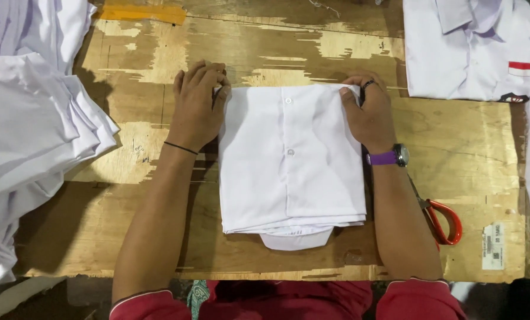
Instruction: Folding and smoothing a white school shirt on a wooden table in a factory setting.
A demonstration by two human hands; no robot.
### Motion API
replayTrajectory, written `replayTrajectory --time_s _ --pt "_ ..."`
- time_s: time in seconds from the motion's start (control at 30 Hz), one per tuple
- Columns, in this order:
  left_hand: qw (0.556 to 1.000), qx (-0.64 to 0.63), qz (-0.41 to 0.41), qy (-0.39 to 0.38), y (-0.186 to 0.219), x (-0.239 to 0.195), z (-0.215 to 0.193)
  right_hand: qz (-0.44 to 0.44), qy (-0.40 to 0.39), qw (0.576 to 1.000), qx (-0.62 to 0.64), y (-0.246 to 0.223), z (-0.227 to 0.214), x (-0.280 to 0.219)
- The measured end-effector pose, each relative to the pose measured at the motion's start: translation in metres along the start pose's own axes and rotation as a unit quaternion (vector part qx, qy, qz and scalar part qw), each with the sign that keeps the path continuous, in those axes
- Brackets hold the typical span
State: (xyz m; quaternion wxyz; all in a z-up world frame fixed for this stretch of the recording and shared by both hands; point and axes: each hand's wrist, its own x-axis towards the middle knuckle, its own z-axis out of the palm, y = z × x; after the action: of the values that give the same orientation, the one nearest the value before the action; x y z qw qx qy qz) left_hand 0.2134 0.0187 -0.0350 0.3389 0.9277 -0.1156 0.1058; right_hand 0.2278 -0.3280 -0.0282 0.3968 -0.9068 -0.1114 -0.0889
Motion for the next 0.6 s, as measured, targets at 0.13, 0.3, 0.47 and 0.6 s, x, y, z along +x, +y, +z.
replayTrajectory --time_s 0.13,0.3,0.47,0.6 --pt "0.997 0.015 -0.068 -0.012 0.002 0.001 -0.001 0.061 -0.01 0.996 0.062 0.015 -0.001 -0.003" --pt "0.996 0.044 -0.058 -0.049 0.007 0.0 -0.004 -0.007 0.011 0.991 0.13 0.011 -0.006 -0.002" --pt "0.995 -0.029 -0.081 -0.041 -0.001 0.0 -0.006 -0.022 0.011 0.988 0.152 0.002 -0.007 -0.003" --pt "0.997 -0.021 -0.06 -0.04 0.013 0.0 -0.017 -0.022 0.013 0.99 0.137 0.001 -0.008 -0.005"
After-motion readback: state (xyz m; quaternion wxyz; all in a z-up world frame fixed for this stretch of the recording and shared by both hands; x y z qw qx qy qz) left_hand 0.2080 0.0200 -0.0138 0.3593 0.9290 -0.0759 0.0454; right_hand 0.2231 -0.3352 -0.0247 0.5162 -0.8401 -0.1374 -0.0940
